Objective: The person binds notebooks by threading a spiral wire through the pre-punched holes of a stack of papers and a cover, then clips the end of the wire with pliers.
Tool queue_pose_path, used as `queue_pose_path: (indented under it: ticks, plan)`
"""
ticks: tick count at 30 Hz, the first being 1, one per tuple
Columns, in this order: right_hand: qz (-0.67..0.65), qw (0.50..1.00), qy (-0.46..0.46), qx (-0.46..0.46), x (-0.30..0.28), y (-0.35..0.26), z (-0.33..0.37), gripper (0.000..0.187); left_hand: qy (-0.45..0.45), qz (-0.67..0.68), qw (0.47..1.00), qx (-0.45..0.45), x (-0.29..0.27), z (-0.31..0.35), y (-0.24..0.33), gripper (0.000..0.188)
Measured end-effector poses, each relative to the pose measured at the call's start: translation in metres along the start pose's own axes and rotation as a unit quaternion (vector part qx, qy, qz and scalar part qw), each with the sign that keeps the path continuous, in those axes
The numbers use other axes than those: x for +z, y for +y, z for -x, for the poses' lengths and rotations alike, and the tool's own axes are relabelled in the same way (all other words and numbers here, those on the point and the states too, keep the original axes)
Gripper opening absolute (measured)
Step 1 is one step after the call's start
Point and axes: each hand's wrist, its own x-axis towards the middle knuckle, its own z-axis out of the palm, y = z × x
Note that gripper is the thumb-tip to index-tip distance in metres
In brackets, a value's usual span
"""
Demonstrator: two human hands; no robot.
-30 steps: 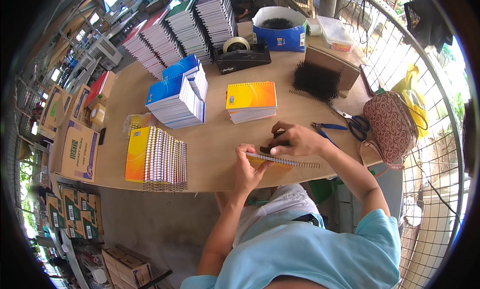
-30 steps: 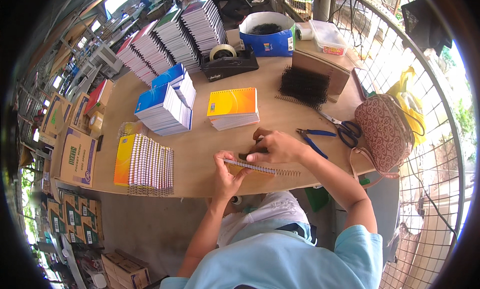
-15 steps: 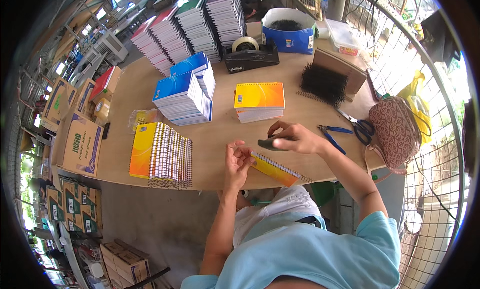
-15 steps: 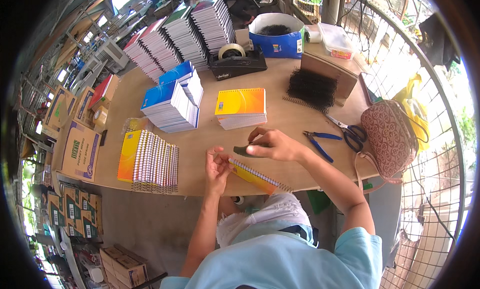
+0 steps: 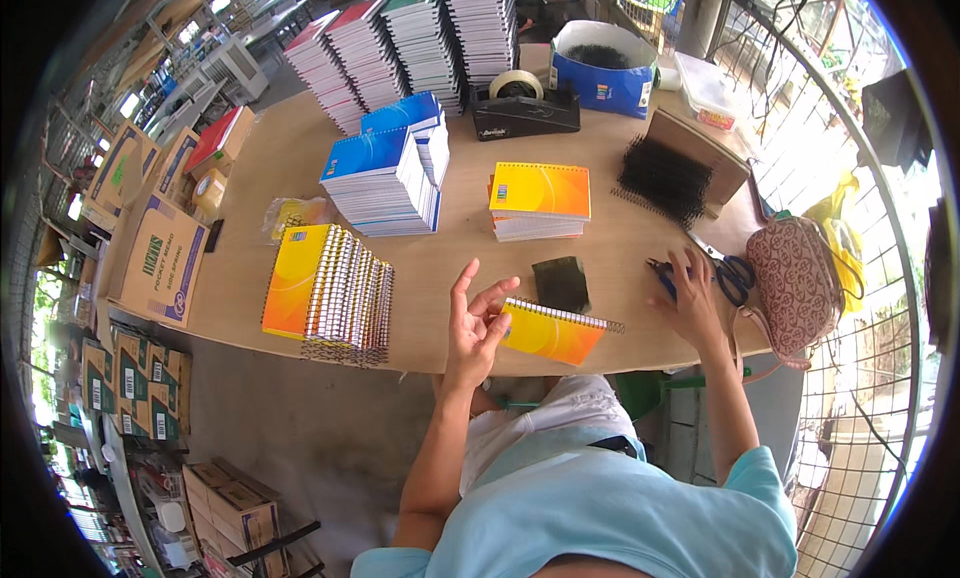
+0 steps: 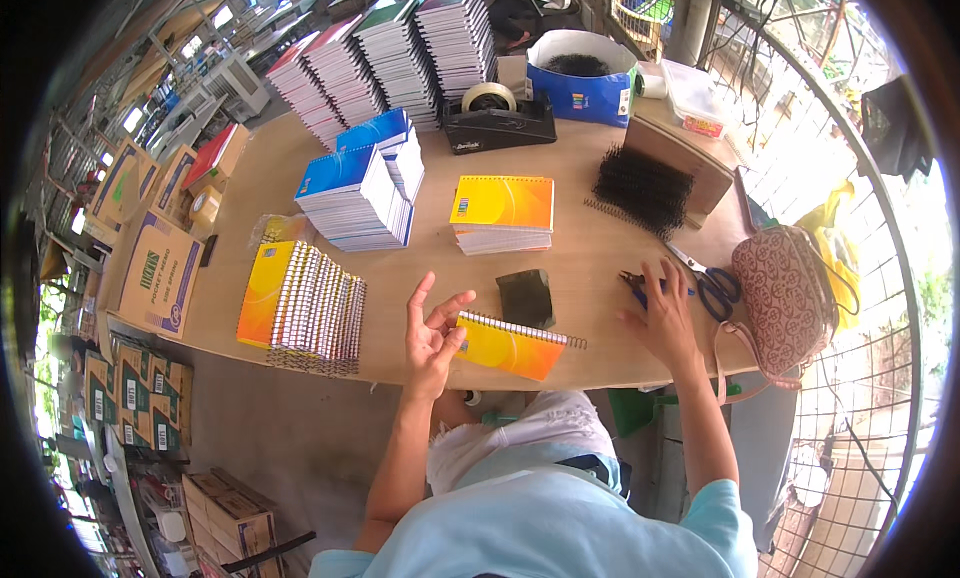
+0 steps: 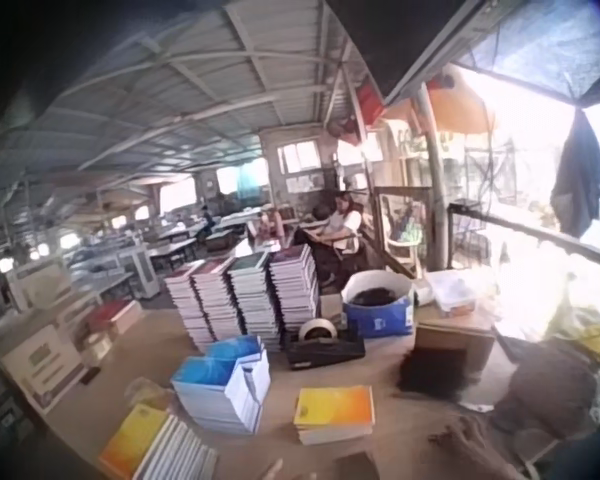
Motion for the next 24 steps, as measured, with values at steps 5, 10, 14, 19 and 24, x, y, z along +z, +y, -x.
queue_pose_path:
  ticks: [5,10,14,19,24]
  plan:
    - [0.084,0.994,0.068,-0.002,-0.005,0.003,0.013,0.049,0.009,-0.023,0.999,-0.043,0.009,0.003,0.011,0.079]
    - [-0.103,0.977,0.037,-0.181,-0.038,-0.066,-0.036,0.044,0.026,-0.039,0.998,-0.041,0.015,0.003,0.014,0.079]
    - [0.010,0.914,0.065,-0.400,-0.053,-0.131,-0.073,0.037,0.028,-0.023,0.998,-0.045,0.011,0.006,0.016,0.081]
    - [0.070,0.860,0.088,-0.498,-0.043,-0.142,-0.091,0.036,0.041,-0.034,0.998,-0.045,0.009,0.009,0.022,0.078]
    - [0.027,0.867,0.062,-0.494,-0.031,-0.137,-0.083,0.032,0.064,-0.051,0.996,-0.048,0.005,0.012,0.024,0.079]
